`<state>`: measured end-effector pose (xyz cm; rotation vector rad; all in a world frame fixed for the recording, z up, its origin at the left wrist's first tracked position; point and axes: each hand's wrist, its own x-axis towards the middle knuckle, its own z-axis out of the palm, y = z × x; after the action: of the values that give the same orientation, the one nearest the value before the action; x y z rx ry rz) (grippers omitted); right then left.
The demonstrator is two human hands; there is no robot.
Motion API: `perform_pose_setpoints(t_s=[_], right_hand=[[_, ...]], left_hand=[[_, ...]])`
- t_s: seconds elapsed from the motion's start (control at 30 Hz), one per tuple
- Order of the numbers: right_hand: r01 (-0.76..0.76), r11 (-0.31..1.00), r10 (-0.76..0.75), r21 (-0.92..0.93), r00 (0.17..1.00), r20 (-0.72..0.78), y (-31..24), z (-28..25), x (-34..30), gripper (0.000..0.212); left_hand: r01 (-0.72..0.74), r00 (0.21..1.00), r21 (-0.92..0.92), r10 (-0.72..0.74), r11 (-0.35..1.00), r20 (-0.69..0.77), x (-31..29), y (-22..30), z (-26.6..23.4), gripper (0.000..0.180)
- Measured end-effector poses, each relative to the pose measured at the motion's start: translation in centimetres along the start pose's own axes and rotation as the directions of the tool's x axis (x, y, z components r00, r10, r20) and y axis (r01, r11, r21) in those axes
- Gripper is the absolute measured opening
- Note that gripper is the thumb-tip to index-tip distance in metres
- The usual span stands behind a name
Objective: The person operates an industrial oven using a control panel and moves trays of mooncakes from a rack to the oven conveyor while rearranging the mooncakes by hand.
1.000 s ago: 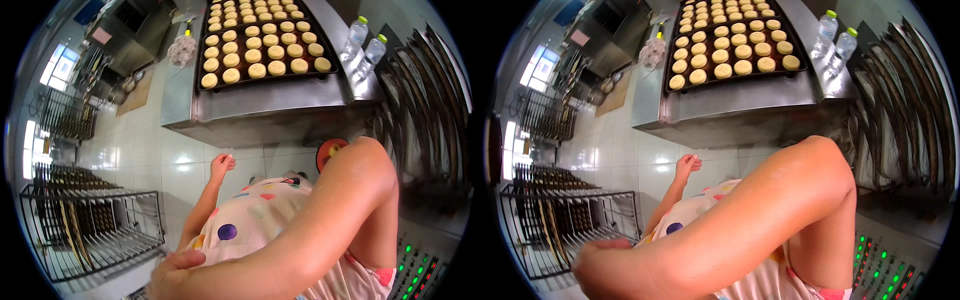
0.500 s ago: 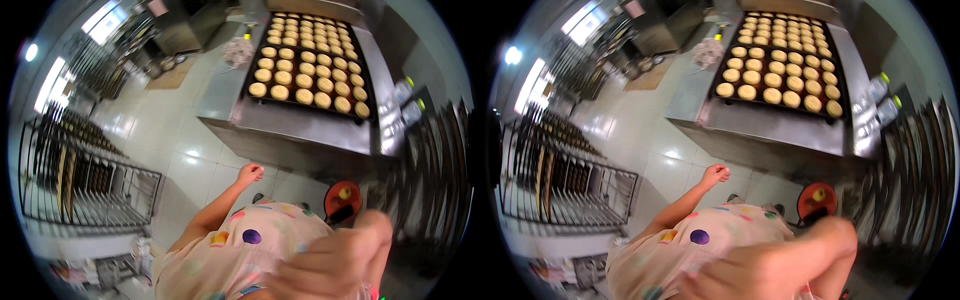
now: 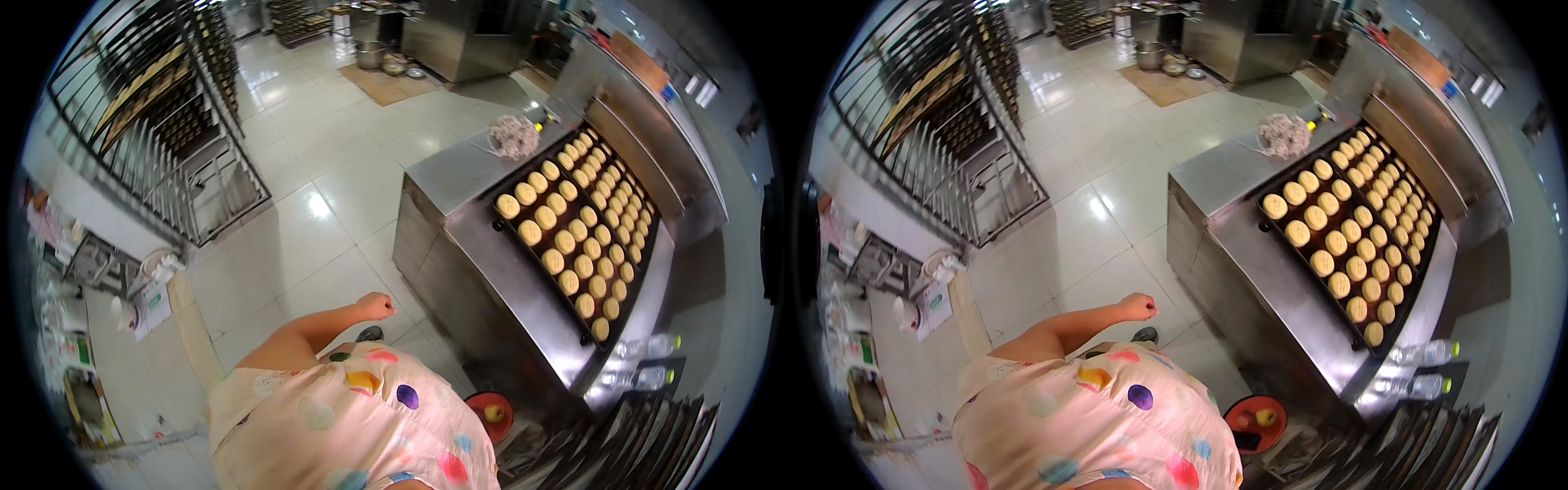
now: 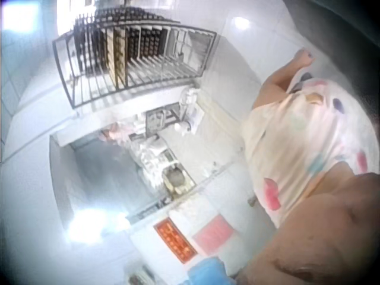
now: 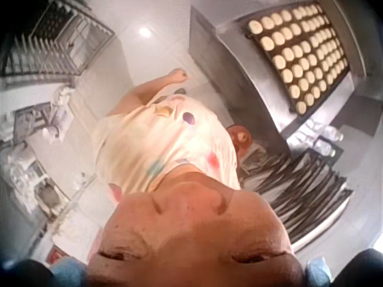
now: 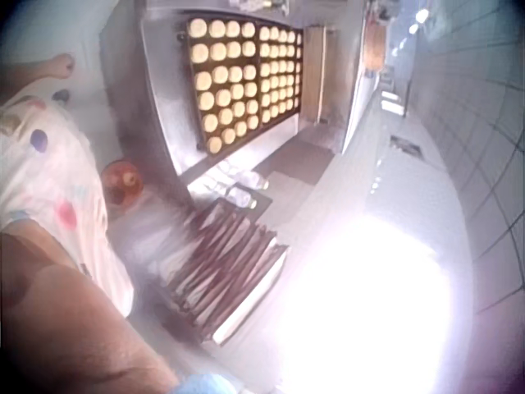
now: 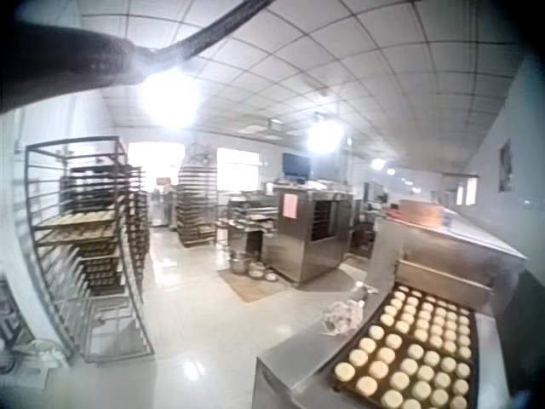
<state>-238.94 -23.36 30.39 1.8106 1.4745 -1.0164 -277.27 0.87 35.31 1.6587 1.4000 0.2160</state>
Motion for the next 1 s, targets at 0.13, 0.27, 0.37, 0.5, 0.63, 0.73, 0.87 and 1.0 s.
perform_pose_setpoints(t_s=[0.13,0.27,0.37,0.5,0.63,0.73,0.87,1.0], right_hand=[[0.032,0.997,-0.038,0.064,0.995,0.087,-1.0,2.5,2.0,0.029],[0.083,0.995,-0.089,0.052,0.989,0.115,-1.9,2.6,3.7,0.033],[0.098,0.993,-0.103,0.073,0.992,0.077,-3.4,1.8,4.4,0.036],[0.14,0.969,-0.058,0.205,0.93,-0.362,-6.5,-3.9,7.7,0.037],[0.451,0.008,0.181,0.893,0.877,-0.445,-8.1,-10.7,9.9,0.048],[0.572,-0.521,0.495,0.633,0.807,-0.322,-10.3,-16.3,6.6,0.056],[0.623,-0.679,0.699,0.388,0.711,0.082,-6.6,-19.7,3.8,0.057],[0.669,-0.577,0.793,0.469,0.596,0.126,-5.3,-22.7,4.0,0.064]], left_hand=[[0.075,0.997,0.105,-0.077,0.992,0.019,-1.4,-3.2,-0.1,0.035],[0.188,0.979,0.081,-0.194,0.979,0.069,-3.8,-6.1,0.0,0.036],[0.217,0.97,0.022,-0.218,0.976,0.109,-4.0,-7.7,-0.5,0.036],[0.335,0.932,-0.052,-0.322,0.941,0.166,-4.7,-10.2,-0.9,0.034],[0.372,0.907,-0.061,-0.348,0.926,0.238,-0.9,-14.0,-2.6,0.032],[0.395,0.912,-0.174,-0.362,0.902,0.193,0.2,-16.4,-5.2,0.031],[0.372,0.928,-0.239,-0.349,0.897,0.133,1.9,-18.3,-8.6,0.032],[0.358,0.934,-0.26,-0.35,0.897,0.076,1.5,-19.9,-11.9,0.031]])
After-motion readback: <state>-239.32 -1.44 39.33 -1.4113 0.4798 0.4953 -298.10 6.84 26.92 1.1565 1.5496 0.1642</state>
